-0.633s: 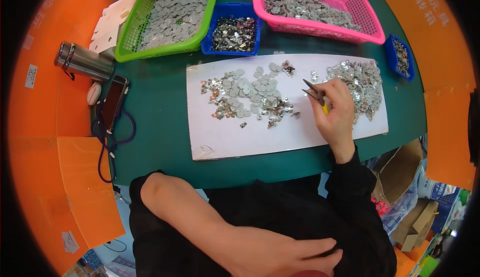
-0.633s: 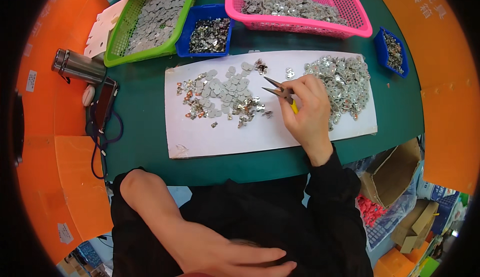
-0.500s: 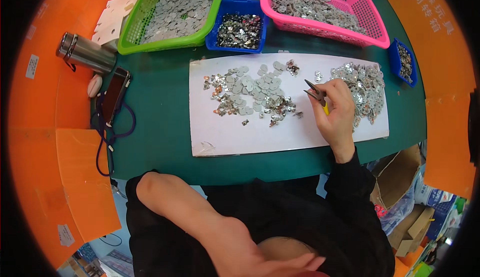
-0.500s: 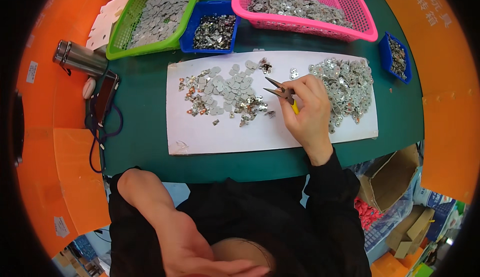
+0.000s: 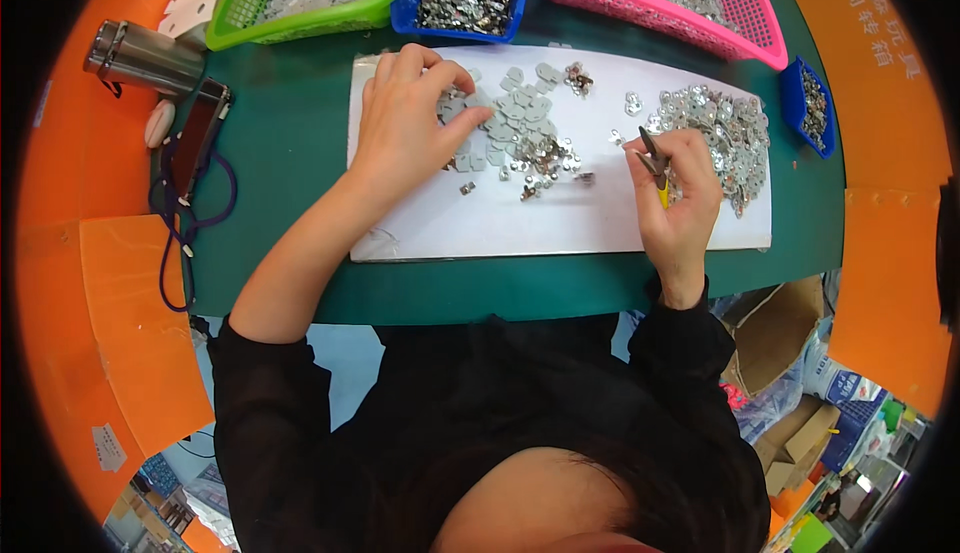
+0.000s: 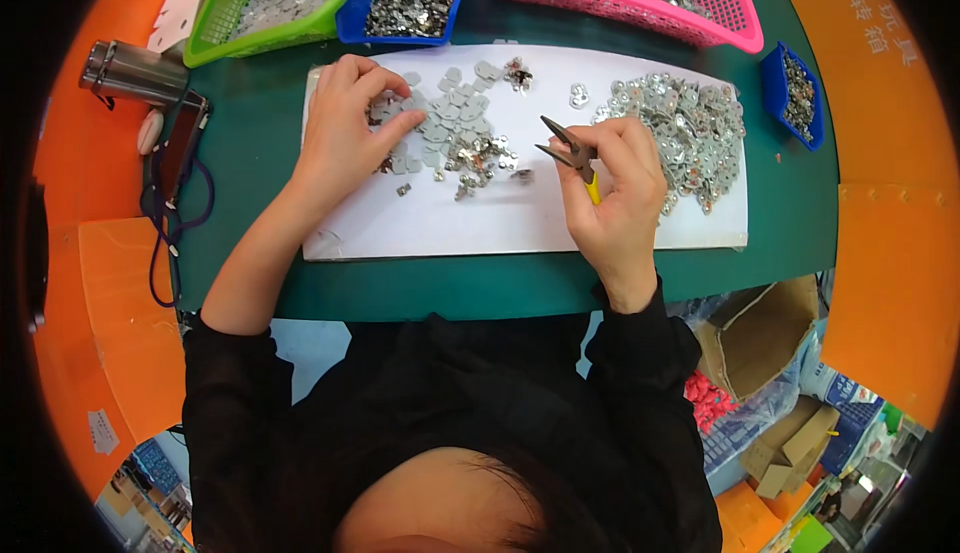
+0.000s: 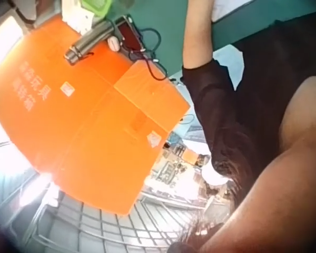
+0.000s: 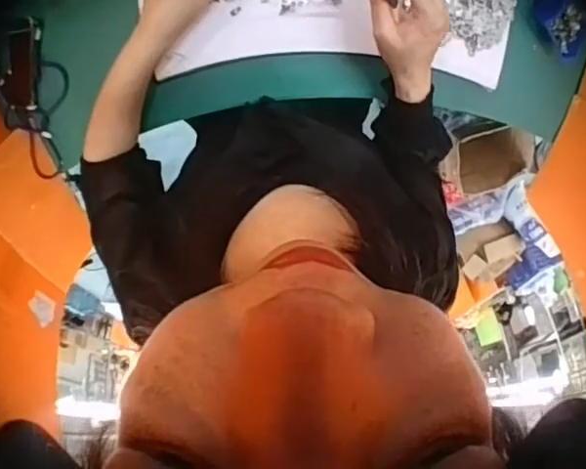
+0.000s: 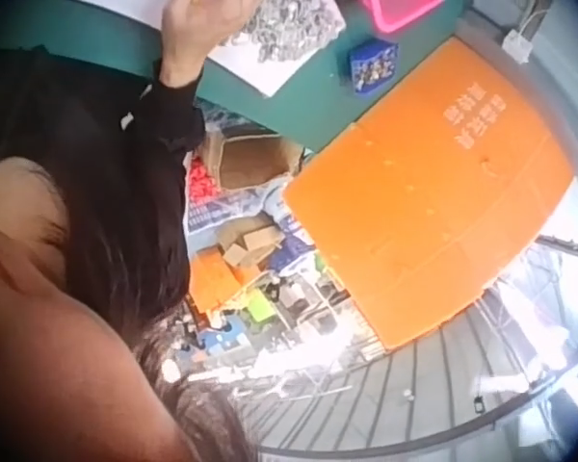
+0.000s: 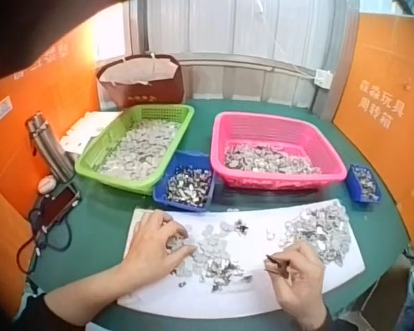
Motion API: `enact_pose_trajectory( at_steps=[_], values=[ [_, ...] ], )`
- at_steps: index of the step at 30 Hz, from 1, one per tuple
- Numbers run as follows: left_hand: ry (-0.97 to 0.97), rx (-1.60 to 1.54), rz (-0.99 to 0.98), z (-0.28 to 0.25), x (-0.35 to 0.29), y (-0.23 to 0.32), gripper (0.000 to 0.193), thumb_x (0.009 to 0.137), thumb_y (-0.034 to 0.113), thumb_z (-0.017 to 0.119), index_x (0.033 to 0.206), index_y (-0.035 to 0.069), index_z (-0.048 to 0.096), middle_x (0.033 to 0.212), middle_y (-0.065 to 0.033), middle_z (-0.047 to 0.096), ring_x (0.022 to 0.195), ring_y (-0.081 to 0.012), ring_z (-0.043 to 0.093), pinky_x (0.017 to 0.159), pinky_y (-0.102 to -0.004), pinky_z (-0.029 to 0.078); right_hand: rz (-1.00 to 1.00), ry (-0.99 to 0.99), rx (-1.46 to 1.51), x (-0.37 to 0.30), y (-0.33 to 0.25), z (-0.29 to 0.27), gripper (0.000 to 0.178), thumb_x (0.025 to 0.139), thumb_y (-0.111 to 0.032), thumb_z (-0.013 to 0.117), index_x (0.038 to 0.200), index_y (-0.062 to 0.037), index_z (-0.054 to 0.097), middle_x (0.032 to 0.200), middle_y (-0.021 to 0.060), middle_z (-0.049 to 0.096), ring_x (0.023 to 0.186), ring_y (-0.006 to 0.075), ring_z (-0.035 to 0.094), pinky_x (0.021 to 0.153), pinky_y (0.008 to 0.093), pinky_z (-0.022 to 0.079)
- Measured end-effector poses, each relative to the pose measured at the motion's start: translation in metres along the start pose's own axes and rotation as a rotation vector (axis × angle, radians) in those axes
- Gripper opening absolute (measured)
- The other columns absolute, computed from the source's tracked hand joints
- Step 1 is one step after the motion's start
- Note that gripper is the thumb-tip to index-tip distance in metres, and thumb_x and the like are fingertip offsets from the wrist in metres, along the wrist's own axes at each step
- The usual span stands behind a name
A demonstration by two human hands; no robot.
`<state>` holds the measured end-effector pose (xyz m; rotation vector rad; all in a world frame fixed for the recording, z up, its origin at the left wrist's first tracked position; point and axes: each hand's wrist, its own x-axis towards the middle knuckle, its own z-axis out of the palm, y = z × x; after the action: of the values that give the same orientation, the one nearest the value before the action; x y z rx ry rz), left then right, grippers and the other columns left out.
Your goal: Manually assemble small metal components using pliers at a workstation.
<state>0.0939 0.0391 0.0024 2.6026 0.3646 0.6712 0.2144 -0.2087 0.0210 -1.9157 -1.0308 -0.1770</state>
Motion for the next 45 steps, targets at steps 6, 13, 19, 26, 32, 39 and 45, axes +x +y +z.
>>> enact_pose_trajectory(
  at_steps=[6,13,19,26,32,39,45],
  values=[
    [-0.073,-0.481,-0.257,-0.007,0.0,0.004,0.014,0.083,0.009,0.077,0.089,0.002,0.066,0.089,-0.0018,0.065,0.075,-0.0098,0.056,0.068,-0.0233,0.046,0.053,-0.14,-0.024,-0.014,-0.001,0.0,0.009,0.083,0.003,0.069,0.092,-0.0005,0.068,0.086,0.0062,0.057,0.073,0.0143,0.053,0.065,0.0251,0.04],
    [0.001,-1.351,-0.56,-0.037,-0.019,0.014,0.018,0.092,0.011,0.07,0.103,0.0,0.062,0.089,-0.0051,0.068,0.079,-0.0106,0.065,0.07,-0.0224,0.051,-0.012,-0.022,-0.248,-0.001,0.005,-0.009,0.014,0.082,0.002,0.071,0.095,-0.0011,0.068,0.085,0.0072,0.058,0.075,0.0183,0.056,0.066,0.0282,0.043],
    [-0.086,-1.83,-0.78,-0.033,-0.041,0.032,0.013,0.095,0.01,0.066,0.105,0.003,0.06,0.098,-0.0085,0.068,0.092,-0.0168,0.069,0.081,-0.0262,0.056,-0.041,-0.117,-0.466,0.016,0.013,-0.007,0.017,0.081,-0.007,0.075,0.096,-0.002,0.068,0.084,0.0084,0.06,0.076,0.023,0.058,0.067,0.032,0.045],
    [-0.118,-1.881,-0.923,-0.023,-0.049,0.05,0.019,0.096,0.009,0.065,0.111,-0.001,0.061,0.102,-0.0104,0.069,0.099,-0.0194,0.069,0.088,-0.0275,0.056,-0.015,-0.165,-0.43,0.014,0.006,0.004,0.014,0.082,-0.007,0.075,0.093,-0.001,0.068,0.082,0.0089,0.06,0.076,0.0233,0.058,0.068,0.0302,0.044],
    [-0.005,-1.858,-0.739,-0.006,-0.052,0.067,0.016,0.095,0.004,0.064,0.109,-0.005,0.063,0.112,-0.0157,0.068,0.101,-0.0211,0.069,0.089,-0.0291,0.056,0.239,-0.27,0.229,0.013,-0.043,0.01,0.006,0.084,0.0,0.07,0.089,0.0025,0.066,0.086,0.0052,0.065,0.082,0.0131,0.058,0.075,0.0267,0.044],
    [0.188,-1.376,-0.305,0.004,-0.066,0.084,0.013,0.088,-0.012,0.064,0.098,-0.004,0.067,0.117,-0.019,0.067,0.103,-0.0211,0.067,0.09,-0.0301,0.054,0.349,-0.271,0.478,0.008,-0.053,0.017,0.005,0.088,-0.002,0.068,0.089,0.0014,0.065,0.087,0.0035,0.063,0.08,0.0104,0.055,0.074,0.0247,0.042],
    [0.17,-1.004,-0.052,0.005,-0.072,0.08,0.017,0.085,-0.015,0.065,0.097,-0.003,0.064,0.12,-0.0199,0.063,0.112,-0.0238,0.063,0.093,-0.0323,0.052,0.404,-0.28,0.651,0.0,-0.054,0.018,0.004,0.089,-0.001,0.067,0.091,0.0007,0.064,0.091,0.0053,0.062,0.082,0.0115,0.055,0.074,0.0248,0.042]
  ],
)
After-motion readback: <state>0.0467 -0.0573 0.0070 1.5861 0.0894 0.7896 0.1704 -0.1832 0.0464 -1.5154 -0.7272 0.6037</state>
